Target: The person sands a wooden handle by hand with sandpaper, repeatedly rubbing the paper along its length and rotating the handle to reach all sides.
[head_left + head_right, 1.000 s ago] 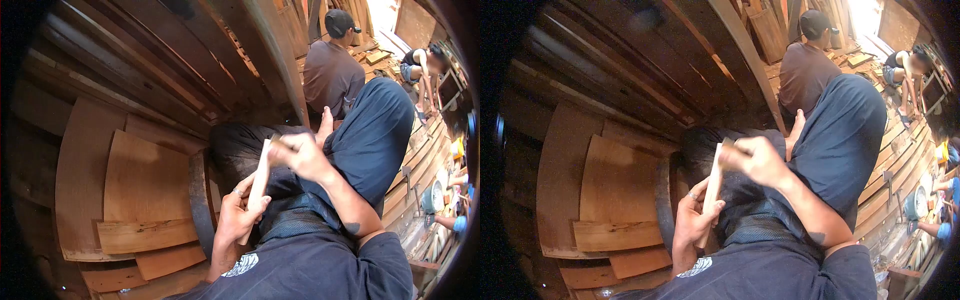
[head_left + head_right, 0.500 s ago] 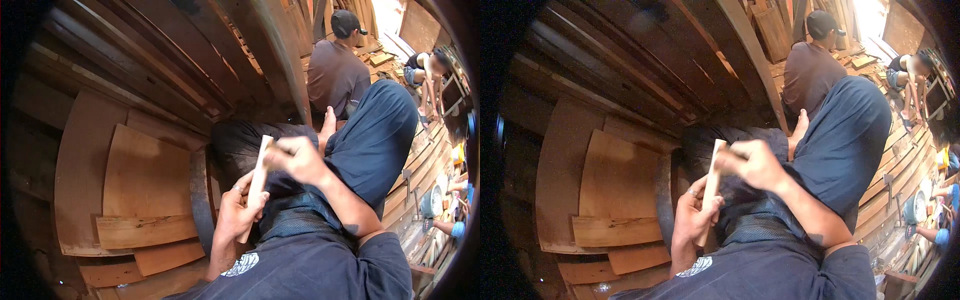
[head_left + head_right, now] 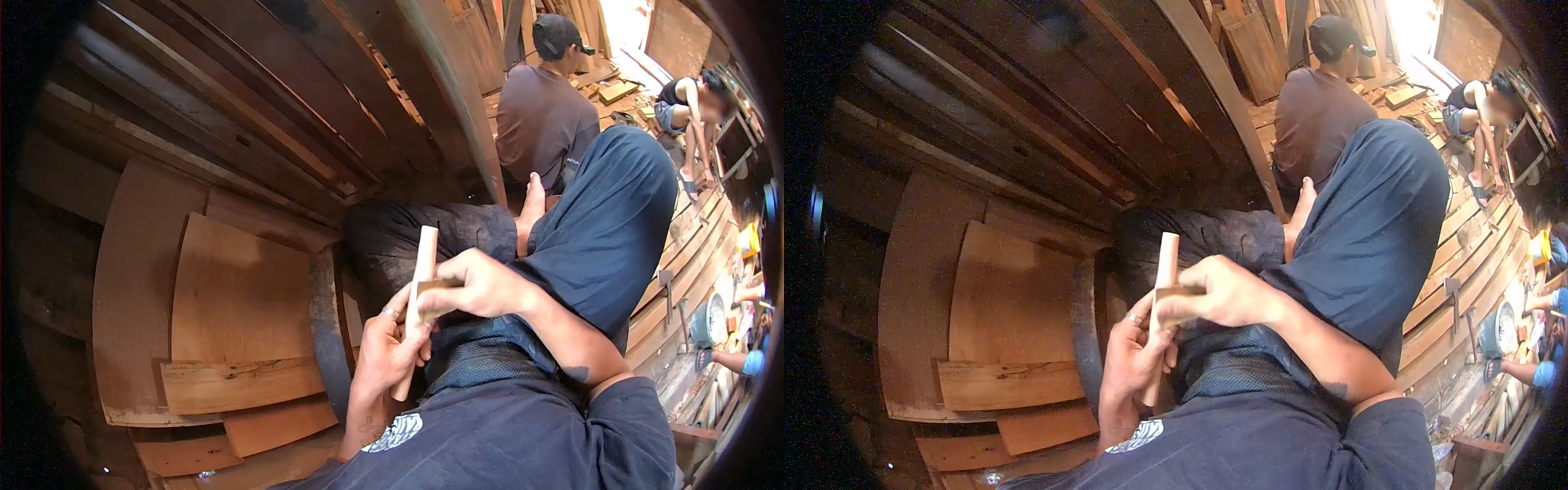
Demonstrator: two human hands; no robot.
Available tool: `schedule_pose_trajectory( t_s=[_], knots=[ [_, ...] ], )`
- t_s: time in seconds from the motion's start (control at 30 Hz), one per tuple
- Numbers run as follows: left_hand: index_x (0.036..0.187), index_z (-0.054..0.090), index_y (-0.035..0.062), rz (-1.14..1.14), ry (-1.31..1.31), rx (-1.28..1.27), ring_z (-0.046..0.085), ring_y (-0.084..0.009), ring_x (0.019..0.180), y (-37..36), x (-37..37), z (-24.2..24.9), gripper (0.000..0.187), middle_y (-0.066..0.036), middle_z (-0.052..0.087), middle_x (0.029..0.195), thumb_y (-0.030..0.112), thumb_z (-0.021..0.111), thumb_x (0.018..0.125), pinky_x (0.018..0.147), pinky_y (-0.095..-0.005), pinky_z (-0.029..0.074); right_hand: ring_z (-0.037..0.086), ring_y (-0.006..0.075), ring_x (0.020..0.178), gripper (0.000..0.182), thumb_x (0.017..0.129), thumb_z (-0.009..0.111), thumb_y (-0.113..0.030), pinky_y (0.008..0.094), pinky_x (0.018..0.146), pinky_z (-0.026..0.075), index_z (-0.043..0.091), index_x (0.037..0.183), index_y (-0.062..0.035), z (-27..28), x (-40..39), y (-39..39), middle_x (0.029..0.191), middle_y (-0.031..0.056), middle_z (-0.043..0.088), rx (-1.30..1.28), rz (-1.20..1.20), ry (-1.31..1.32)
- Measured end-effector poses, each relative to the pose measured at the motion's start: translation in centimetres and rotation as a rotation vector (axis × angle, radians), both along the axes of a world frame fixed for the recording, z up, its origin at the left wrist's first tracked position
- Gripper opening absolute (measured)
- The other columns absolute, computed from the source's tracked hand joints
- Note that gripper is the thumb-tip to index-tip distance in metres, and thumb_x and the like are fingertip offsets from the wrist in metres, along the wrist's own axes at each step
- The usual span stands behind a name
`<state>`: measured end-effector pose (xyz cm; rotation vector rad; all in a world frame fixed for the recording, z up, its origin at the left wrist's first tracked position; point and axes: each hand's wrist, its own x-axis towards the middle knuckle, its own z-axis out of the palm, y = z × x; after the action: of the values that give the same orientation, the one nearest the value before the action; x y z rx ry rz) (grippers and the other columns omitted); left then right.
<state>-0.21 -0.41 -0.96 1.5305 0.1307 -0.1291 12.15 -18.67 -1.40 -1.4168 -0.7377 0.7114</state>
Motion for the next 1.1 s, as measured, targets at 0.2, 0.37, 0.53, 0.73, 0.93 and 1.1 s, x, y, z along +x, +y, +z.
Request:
schedule_pose_trajectory(
  t_s=[0.2,0.37,0.53,0.73,0.93,1.1],
  knots=[
    [0.159,0.040,-0.0004,-0.072,0.014,0.046,0.063,-0.0100,0.063,-0.1,0.0,0.6,0.059,-0.008,0.070,0.091,0.012,0.062,0.106,0.053,-0.0245,0.052,0.063,0.0038,0.079,0.029,0.101,0.075,-0.027,0.0262,0.070,0.053,0.078,0.099,0.0018,0.2,2.3,-0.2,0.083,0.0002,0.075,0.054,-0.422,-0.074],
    [0.159,0.042,0.0006,-0.011,-0.010,0.134,0.057,-0.0070,0.064,0.4,-0.1,-0.1,0.055,-0.002,0.064,0.086,0.013,0.058,0.108,0.056,-0.0232,0.048,0.054,0.0040,0.071,0.037,0.099,0.077,-0.036,0.0279,0.061,0.045,0.079,0.090,0.0006,-1.4,0.4,0.4,0.072,-0.0016,0.067,-0.057,-0.105,-0.160],
    [0.160,0.041,0.0023,-0.045,0.024,0.092,0.050,-0.0054,0.059,-0.3,-0.1,0.9,0.059,0.002,0.058,0.082,0.015,0.062,0.106,0.052,-0.0223,0.042,0.059,0.0026,0.071,0.033,0.100,0.076,-0.033,0.0274,0.061,0.049,0.079,0.093,-0.0001,0.0,2.1,-0.5,0.075,0.0013,0.073,0.024,-0.451,-0.157],
    [0.157,0.046,0.0025,0.016,-0.057,0.167,0.052,-0.0042,0.063,0.2,0.0,0.1,0.060,0.002,0.061,0.082,0.011,0.066,0.101,0.056,-0.0236,0.044,0.061,0.0050,0.074,0.030,0.099,0.077,-0.030,0.0298,0.065,0.051,0.079,0.096,0.0000,-0.6,0.9,0.6,0.078,0.0030,0.075,0.010,-0.297,-0.217],
    [0.159,0.044,0.0035,-0.018,-0.020,0.059,0.051,-0.0039,0.064,-0.1,-0.2,0.0,0.064,0.001,0.063,0.087,0.010,0.066,0.100,0.057,-0.0224,0.044,0.064,0.0061,0.078,0.032,0.098,0.078,-0.031,0.0292,0.073,0.054,0.081,0.103,-0.0003,-0.2,0.0,0.1,0.085,0.0039,0.079,0.046,-0.032,-0.077],
    [0.161,0.042,0.0039,0.001,0.042,0.124,0.052,-0.0044,0.060,0.0,-0.2,1.2,0.063,0.003,0.060,0.077,0.008,0.063,0.101,0.054,-0.0226,0.044,0.056,0.0027,0.072,0.031,0.100,0.077,-0.029,0.0277,0.061,0.048,0.078,0.091,0.0000,0.1,2.2,0.1,0.072,-0.0029,0.068,0.043,-0.450,-0.127]
  ],
)
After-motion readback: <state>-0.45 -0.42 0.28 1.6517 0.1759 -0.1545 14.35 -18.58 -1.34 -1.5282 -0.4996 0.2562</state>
